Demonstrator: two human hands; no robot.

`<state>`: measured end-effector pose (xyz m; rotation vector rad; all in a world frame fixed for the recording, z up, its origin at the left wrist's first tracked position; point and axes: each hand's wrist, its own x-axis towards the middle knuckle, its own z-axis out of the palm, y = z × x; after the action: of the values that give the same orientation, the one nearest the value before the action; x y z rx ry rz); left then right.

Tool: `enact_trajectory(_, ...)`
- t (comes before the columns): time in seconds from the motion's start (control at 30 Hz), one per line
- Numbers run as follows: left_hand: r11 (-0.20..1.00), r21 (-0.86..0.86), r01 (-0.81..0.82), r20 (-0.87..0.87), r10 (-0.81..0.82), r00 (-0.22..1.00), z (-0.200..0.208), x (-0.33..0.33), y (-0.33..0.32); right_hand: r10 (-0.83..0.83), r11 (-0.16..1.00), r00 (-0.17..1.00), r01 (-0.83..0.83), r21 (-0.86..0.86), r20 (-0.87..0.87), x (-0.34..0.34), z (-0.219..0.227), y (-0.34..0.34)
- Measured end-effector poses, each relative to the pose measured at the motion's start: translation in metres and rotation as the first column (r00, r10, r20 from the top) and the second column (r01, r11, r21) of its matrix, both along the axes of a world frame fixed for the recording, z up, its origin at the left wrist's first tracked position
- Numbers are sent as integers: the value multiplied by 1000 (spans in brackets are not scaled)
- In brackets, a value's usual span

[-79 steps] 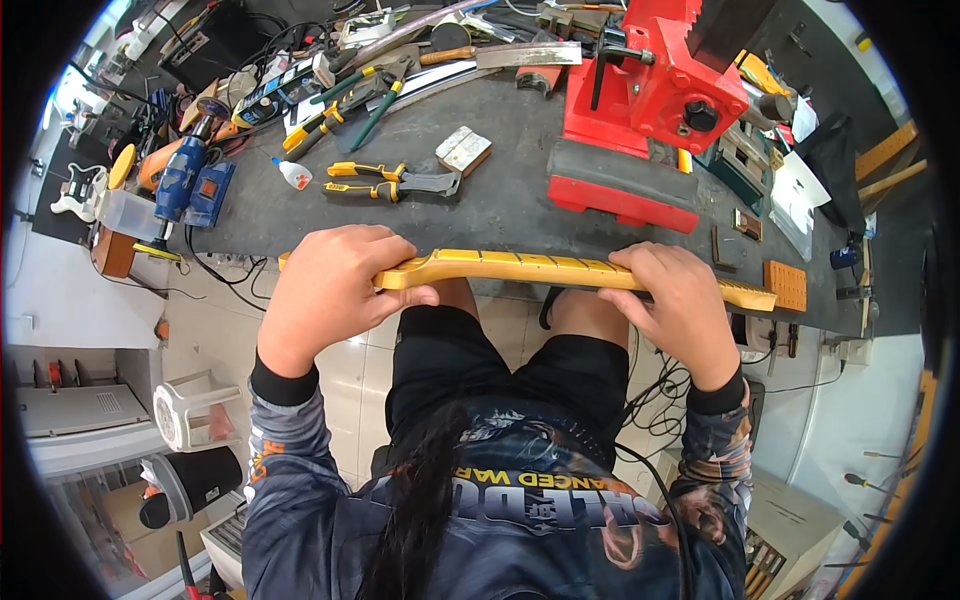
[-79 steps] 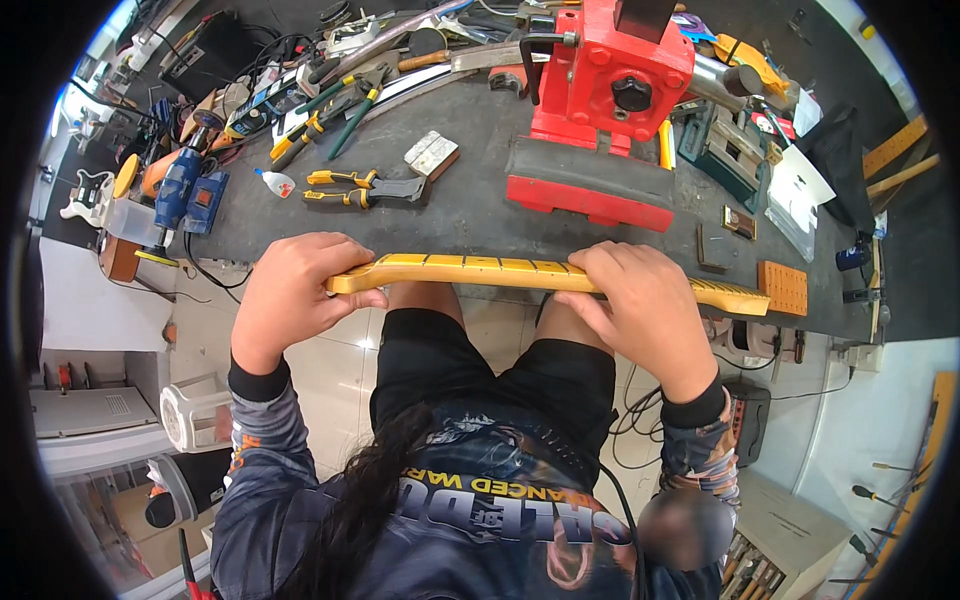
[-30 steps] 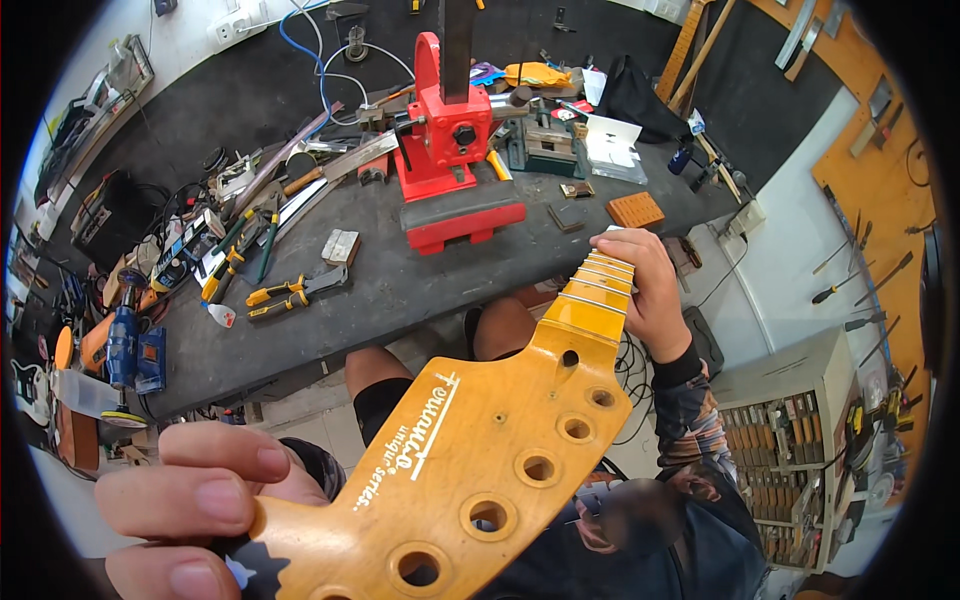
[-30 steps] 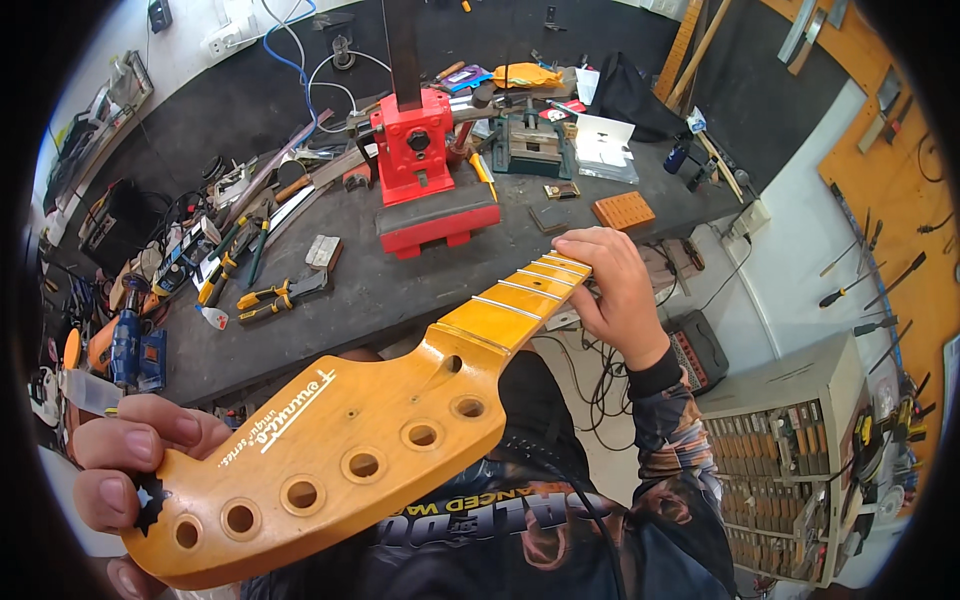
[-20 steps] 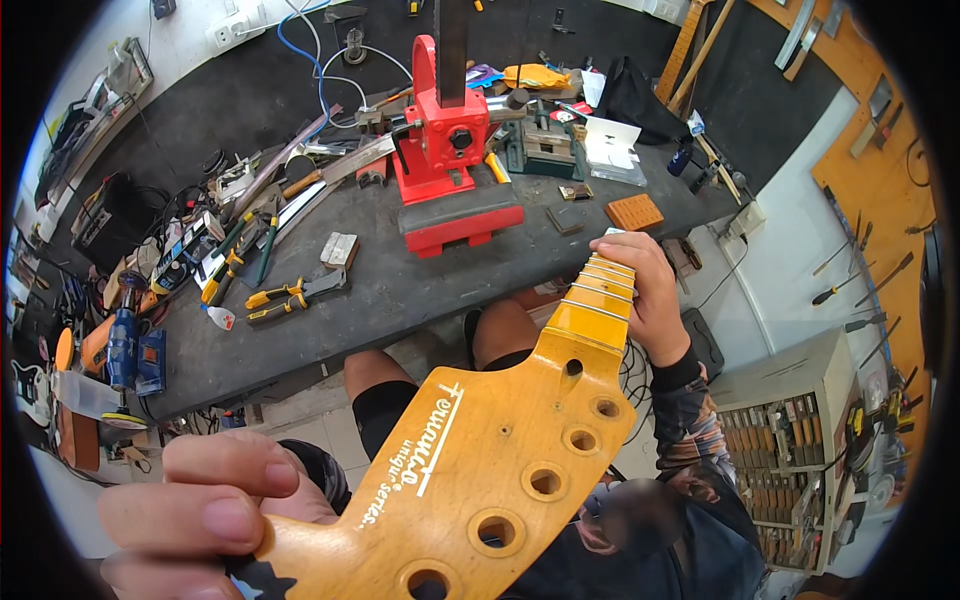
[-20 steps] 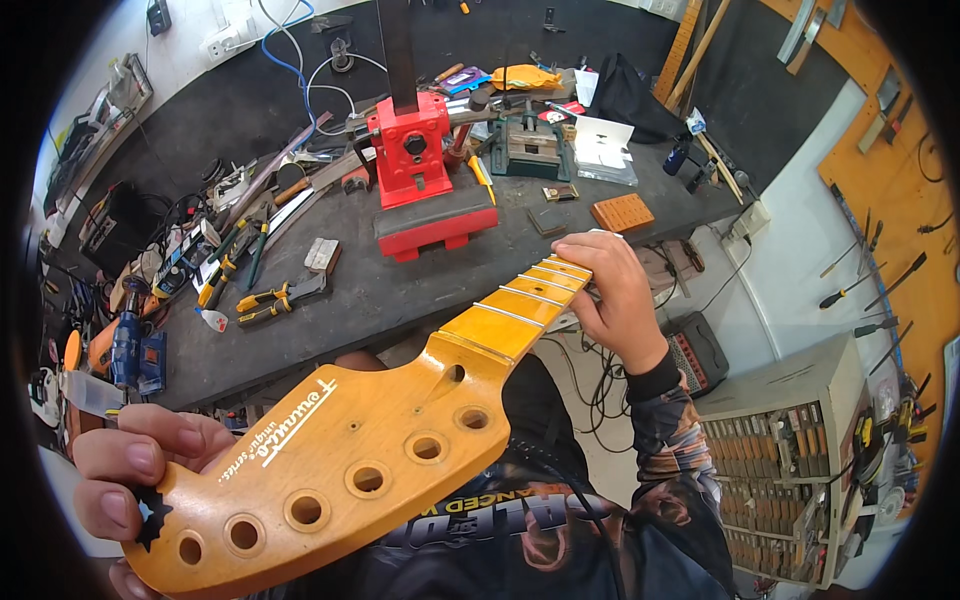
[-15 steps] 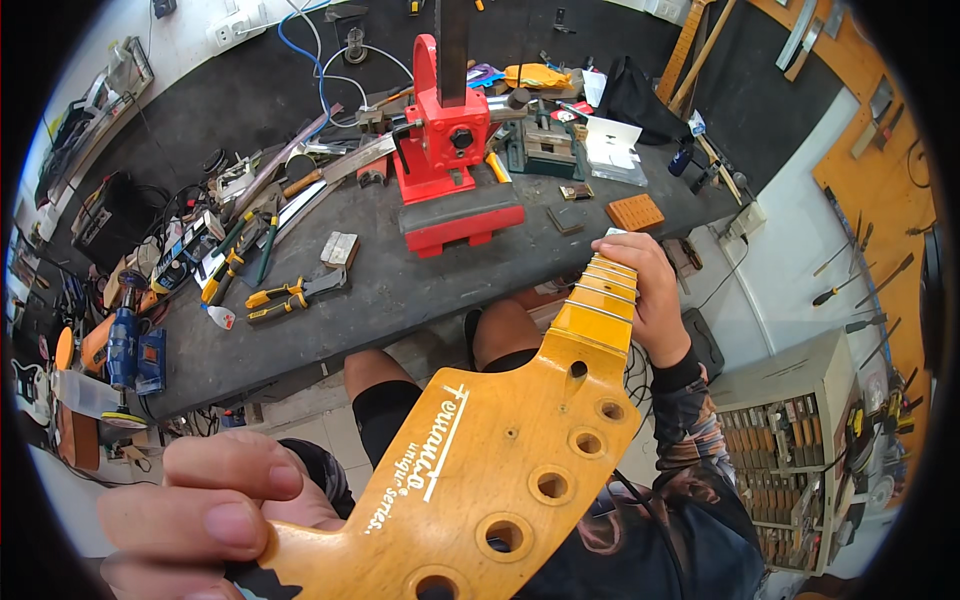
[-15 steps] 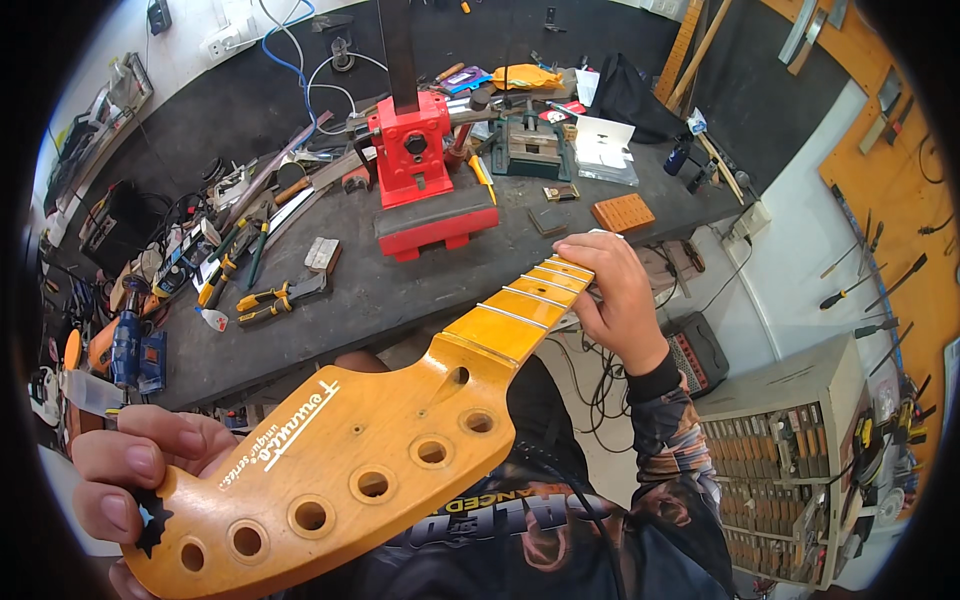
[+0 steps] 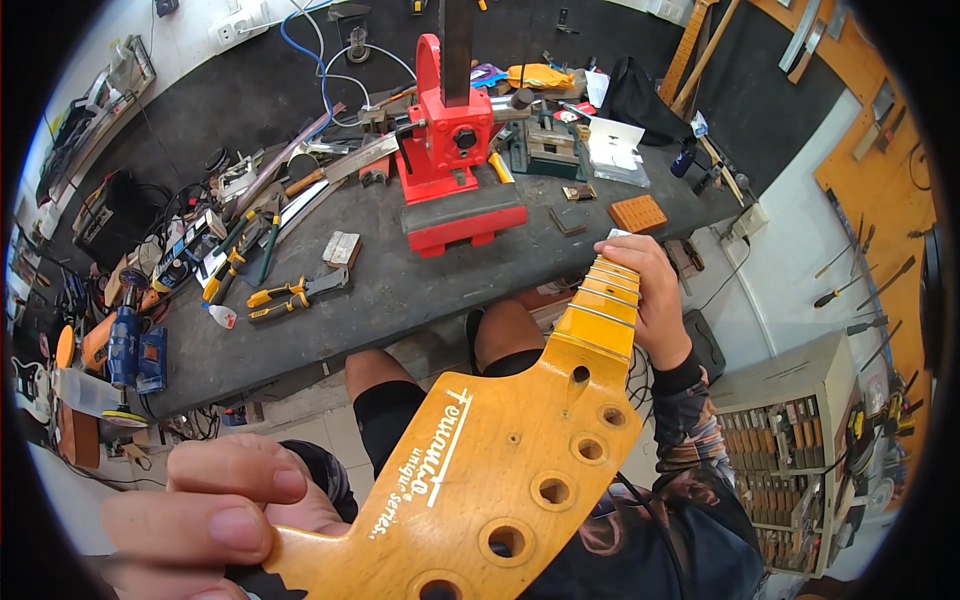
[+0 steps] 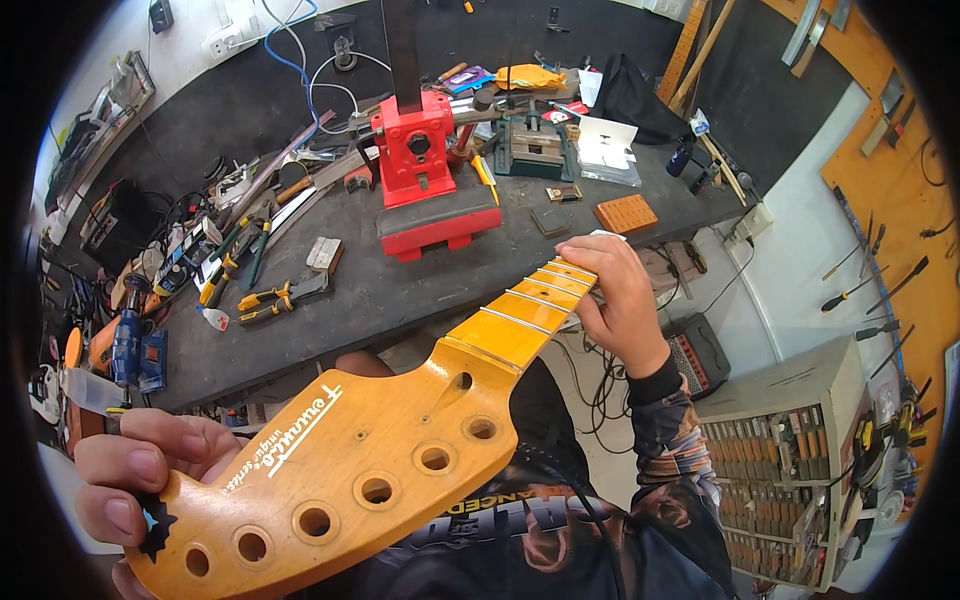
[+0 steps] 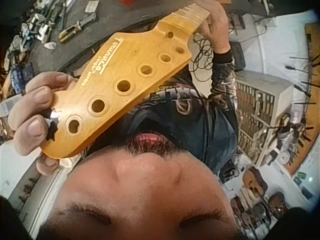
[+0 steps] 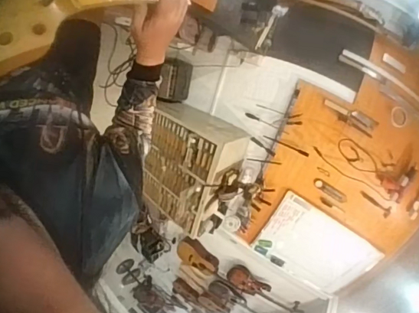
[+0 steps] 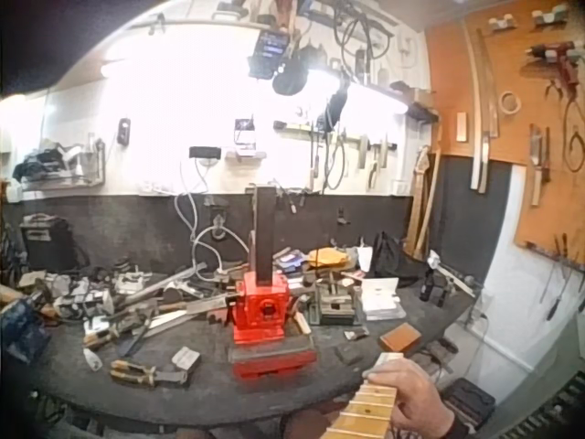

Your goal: The recorder is gluing and pressing a guitar neck component at a repair bench.

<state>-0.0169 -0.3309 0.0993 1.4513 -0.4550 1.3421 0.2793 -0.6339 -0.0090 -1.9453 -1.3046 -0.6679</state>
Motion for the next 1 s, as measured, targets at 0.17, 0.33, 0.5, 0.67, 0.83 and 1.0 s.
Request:
enact_trajectory(0.17,996,-6,-85,3,85,996,0,-1,-4,1,1000,1000,-1,5,-4,0,-1,0)
enact_trajectory(0.33,998,-36,-60,30,61,998,0,4,-9,6,1000,1000,-6,5,-10,0,-2,2)
enact_trajectory(0.5,989,145,-35,-5,36,999,-14,4,39,19,1000,1000,-19,-17,-4,7,-3,13)
enact_trajectory(0.67,866,226,-446,320,366,874,-66,35,82,109,991,993,-112,-76,-38,16,-11,55)
enact_trajectory(0.83,751,327,-574,-290,658,695,-137,-2,137,175,950,984,-157,-271,43,26,-19,103)
enact_trajectory(1.0,723,390,-570,-588,672,450,-183,-16,178,238,887,971,-204,-415,31,21,-34,143)
